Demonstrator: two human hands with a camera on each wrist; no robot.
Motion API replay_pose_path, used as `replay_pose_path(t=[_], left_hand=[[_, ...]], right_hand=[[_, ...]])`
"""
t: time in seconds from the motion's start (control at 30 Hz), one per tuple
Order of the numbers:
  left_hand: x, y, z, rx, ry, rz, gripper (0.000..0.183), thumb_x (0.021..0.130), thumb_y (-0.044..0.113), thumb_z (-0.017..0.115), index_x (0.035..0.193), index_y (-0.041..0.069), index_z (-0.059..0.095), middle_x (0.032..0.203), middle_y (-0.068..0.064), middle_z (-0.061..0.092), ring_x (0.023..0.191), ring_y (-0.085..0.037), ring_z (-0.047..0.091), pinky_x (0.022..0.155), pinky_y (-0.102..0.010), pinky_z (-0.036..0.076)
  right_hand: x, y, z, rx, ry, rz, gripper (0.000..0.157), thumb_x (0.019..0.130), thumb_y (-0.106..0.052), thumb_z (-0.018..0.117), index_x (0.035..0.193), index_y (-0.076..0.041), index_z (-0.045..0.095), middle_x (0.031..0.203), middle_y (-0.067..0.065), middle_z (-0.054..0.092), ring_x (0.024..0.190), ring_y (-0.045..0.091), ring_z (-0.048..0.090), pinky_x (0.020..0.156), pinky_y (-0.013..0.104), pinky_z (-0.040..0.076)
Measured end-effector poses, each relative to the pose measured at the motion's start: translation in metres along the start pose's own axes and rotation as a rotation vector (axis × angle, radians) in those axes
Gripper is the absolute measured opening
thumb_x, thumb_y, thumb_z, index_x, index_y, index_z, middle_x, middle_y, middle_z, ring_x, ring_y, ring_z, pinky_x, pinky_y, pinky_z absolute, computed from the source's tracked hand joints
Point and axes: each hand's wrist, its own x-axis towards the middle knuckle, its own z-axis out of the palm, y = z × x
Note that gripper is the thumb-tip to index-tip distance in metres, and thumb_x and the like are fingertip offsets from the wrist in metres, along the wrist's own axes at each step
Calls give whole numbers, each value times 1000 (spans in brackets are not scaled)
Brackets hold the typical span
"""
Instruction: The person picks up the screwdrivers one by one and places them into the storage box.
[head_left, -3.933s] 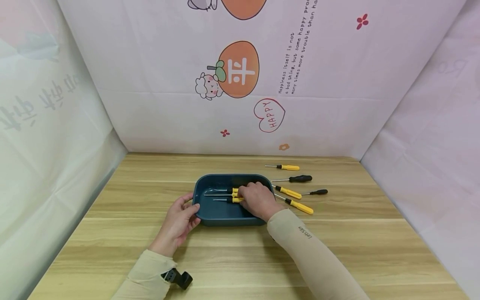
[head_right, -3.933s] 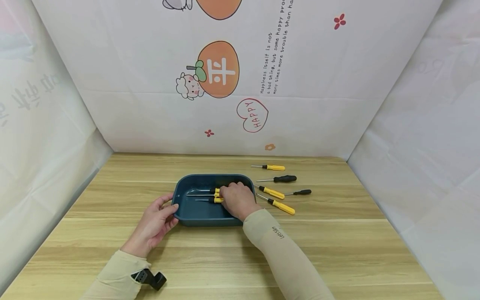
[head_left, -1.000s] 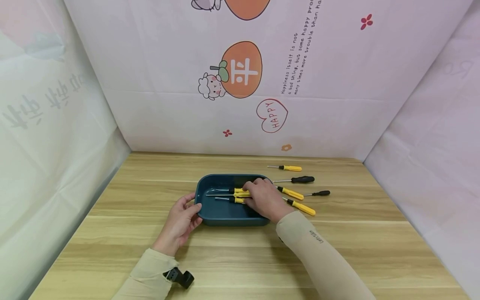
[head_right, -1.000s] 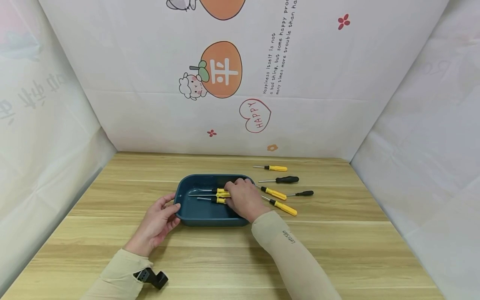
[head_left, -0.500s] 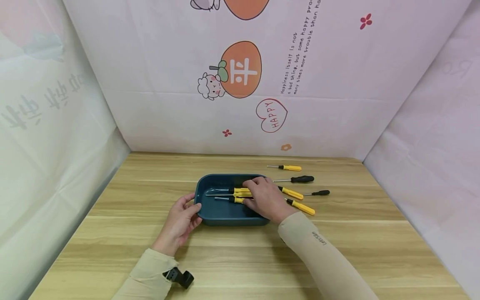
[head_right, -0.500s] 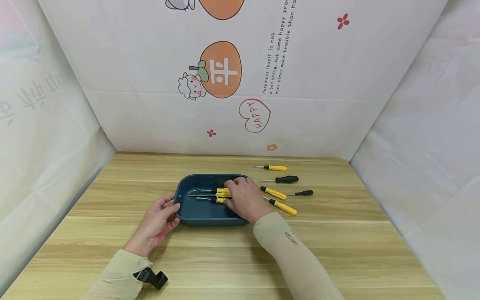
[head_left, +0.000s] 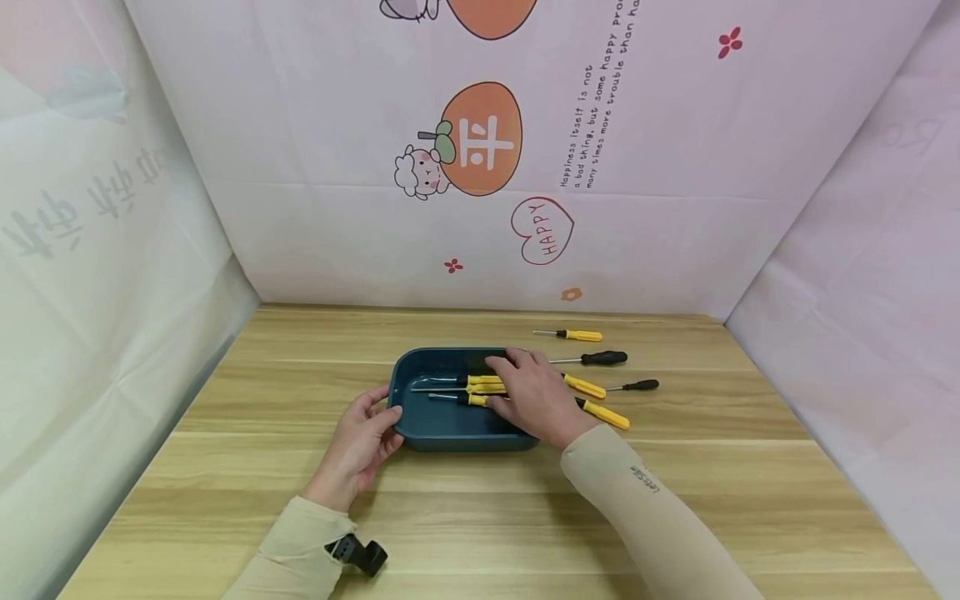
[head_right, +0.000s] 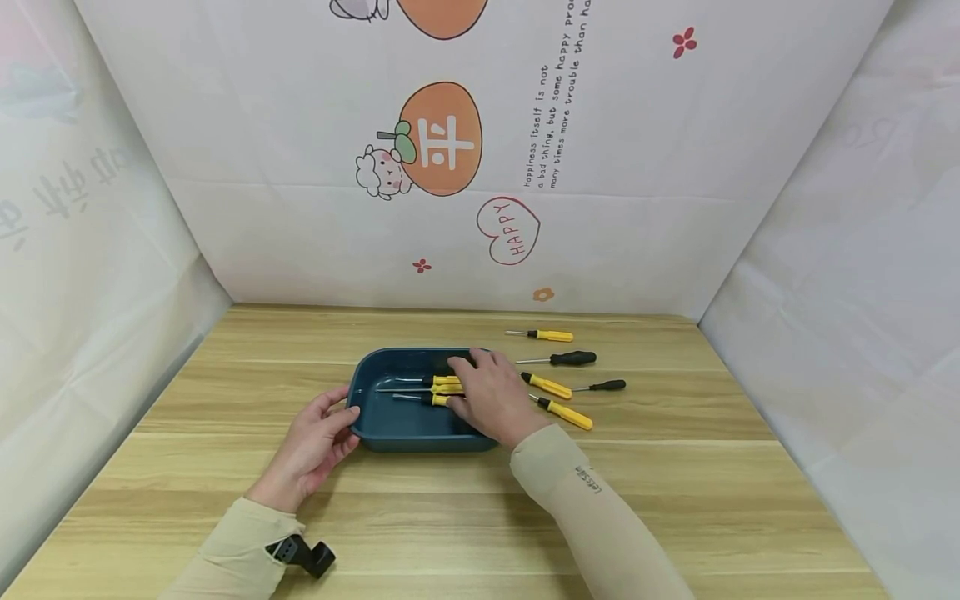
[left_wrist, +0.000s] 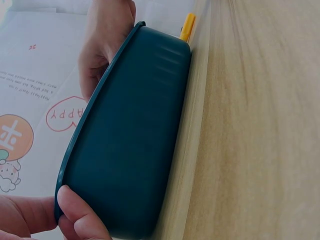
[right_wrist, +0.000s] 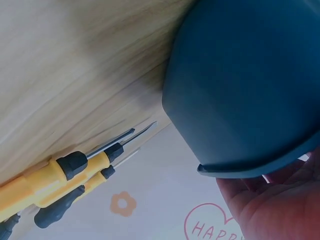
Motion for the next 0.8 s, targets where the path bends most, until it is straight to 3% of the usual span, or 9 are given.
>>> replay_pose_path(t=[0.4, 0.8], left_hand=[[1, 0, 0, 0, 1, 5, 48, 107, 8, 54, 154, 8, 43, 99, -4, 53, 77, -11, 60, 66, -18, 55], [-3, 1, 0, -1, -6, 10, 49, 107, 8, 54, 155, 6, 41, 103, -7, 55, 77, -11, 60, 67, -18, 55]], right_hand=[[-4, 8, -6, -37, 30, -9, 69, 98, -48, 70, 157, -21, 46, 162, 19, 41, 147, 41, 41, 124, 56, 32], [-9, 20, -12, -57, 82, 2, 71, 97, -49, 71, 158, -21, 45, 163, 19, 39, 149, 44, 36, 123, 59, 30]])
